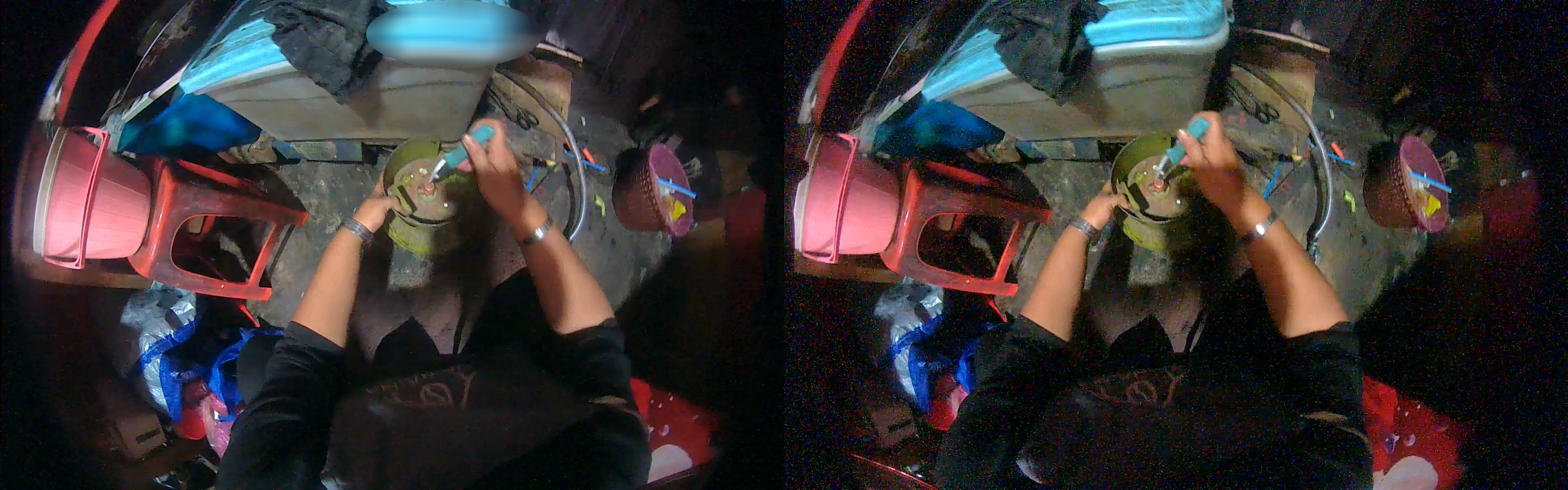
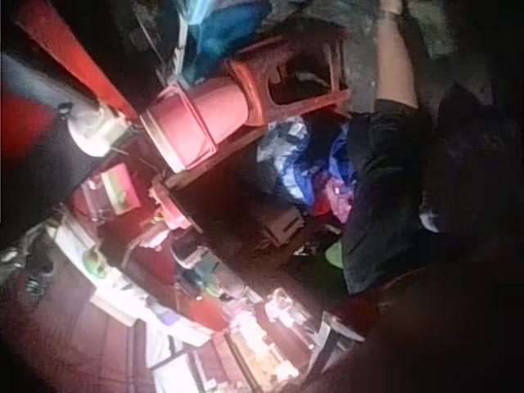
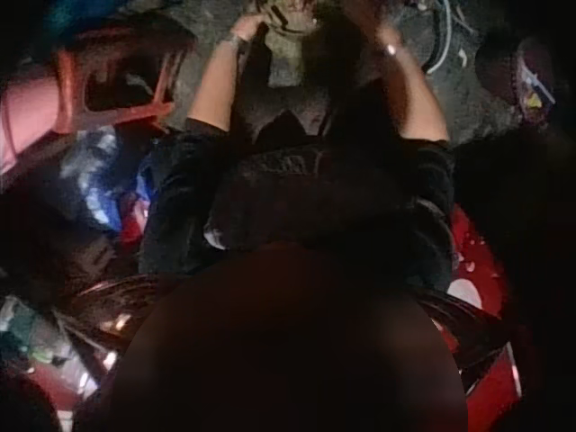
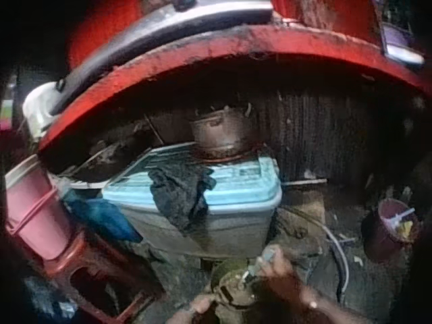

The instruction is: The person sits on the floor and uses a small tool to adjust components on the top of a green gas cylinder. They repeatedly insert and remove a small part, then place a yellow cap onto the cylinder valve.

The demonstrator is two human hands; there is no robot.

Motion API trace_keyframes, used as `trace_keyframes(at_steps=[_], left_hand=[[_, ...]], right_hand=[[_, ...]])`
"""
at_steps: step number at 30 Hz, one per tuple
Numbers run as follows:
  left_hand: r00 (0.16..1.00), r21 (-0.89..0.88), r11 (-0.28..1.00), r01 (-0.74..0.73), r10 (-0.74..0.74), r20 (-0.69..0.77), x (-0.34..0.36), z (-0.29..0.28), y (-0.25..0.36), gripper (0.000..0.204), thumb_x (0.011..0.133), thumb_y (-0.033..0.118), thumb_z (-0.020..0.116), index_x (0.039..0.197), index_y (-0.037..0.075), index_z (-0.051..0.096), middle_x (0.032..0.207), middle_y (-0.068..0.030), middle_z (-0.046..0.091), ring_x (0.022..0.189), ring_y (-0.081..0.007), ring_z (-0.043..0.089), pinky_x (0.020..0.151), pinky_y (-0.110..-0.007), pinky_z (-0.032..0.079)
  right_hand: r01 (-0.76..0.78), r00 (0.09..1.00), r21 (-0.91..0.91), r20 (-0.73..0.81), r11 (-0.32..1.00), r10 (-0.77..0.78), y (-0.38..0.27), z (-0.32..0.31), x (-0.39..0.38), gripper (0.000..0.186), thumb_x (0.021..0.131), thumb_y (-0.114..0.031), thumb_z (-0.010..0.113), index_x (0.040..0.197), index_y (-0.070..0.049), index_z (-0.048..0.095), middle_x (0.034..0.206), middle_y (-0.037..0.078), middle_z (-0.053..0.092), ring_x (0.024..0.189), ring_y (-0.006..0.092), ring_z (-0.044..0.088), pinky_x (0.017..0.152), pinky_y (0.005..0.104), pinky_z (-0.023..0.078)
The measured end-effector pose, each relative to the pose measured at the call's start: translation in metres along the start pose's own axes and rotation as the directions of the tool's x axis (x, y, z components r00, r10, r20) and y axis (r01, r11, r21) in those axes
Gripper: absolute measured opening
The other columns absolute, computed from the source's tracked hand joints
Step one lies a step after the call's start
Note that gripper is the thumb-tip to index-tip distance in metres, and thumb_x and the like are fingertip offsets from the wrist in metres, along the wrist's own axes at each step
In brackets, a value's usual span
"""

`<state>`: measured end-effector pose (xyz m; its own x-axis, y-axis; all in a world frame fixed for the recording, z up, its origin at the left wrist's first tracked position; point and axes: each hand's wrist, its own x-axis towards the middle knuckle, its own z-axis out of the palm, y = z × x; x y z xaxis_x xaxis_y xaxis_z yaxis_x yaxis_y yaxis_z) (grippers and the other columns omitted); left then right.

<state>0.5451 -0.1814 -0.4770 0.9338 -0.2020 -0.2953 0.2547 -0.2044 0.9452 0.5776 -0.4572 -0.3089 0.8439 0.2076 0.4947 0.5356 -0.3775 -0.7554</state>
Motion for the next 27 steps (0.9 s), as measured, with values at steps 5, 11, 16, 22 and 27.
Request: trace_keyframes(at_steps=[5,11,16,22,27], left_hand=[[0.999,-0.192,0.981,-0.019,0.011,-0.043,-0.004,0.006,0.008,0.057,0.071,0.006,0.064,0.126,0.002,0.052,0.124,-0.0072,0.057,0.112,-0.0215,0.052,0.097,-0.031,0.042],[0.99,-0.236,0.966,-0.102,0.074,-0.123,-0.009,0.015,0.019,0.055,0.071,0.006,0.06,0.125,0.002,0.053,0.113,-0.0055,0.062,0.104,-0.0202,0.056,0.094,-0.03,0.043],[0.994,-0.226,0.972,-0.057,0.033,-0.107,-0.008,0.014,0.015,0.057,0.072,0.007,0.059,0.129,0.002,0.052,0.114,-0.0052,0.062,0.105,-0.0194,0.055,0.094,-0.029,0.042],[0.997,-0.177,0.982,-0.069,0.064,-0.031,-0.002,0.007,0.012,0.057,0.072,0.009,0.061,0.128,0.002,0.052,0.117,-0.0053,0.061,0.107,-0.0191,0.054,0.095,-0.03,0.042],[0.996,-0.092,0.993,-0.08,0.076,-0.04,-0.002,0.004,0.014,0.061,0.072,0.011,0.064,0.131,0.001,0.051,0.122,-0.0066,0.059,0.112,-0.0204,0.053,0.098,-0.031,0.04]], right_hand=[[-0.146,0.98,-0.086,0.119,0.985,0.156,0.008,0.019,-0.007,0.038,0.094,-0.037,0.057,0.117,-0.009,0.045,0.081,0.024,0.062,0.077,0.0451,0.062,0.066,0.052,0.047],[0.161,0.986,-0.259,0.085,0.952,-0.143,-0.001,0.021,-0.019,0.039,0.093,-0.035,0.059,0.116,-0.006,0.045,0.08,0.023,0.062,0.075,0.0424,0.063,0.063,0.05,0.049],[0.143,0.981,-0.203,0.158,0.969,-0.112,0.004,0.024,-0.018,0.037,0.093,-0.033,0.06,0.115,-0.005,0.047,0.081,0.023,0.063,0.074,0.0412,0.063,0.061,0.0479,0.05],[0.32,0.932,-0.199,0.24,0.926,-0.271,-0.002,0.026,-0.024,0.037,0.093,-0.033,0.06,0.114,-0.005,0.047,0.081,0.022,0.064,0.077,0.042,0.064,0.065,0.0479,0.05],[0.301,0.936,-0.164,0.239,0.939,-0.258,-0.007,0.025,-0.023,0.037,0.093,-0.031,0.059,0.115,-0.005,0.046,0.082,0.022,0.064,0.079,0.0434,0.063,0.068,0.0496,0.049]])
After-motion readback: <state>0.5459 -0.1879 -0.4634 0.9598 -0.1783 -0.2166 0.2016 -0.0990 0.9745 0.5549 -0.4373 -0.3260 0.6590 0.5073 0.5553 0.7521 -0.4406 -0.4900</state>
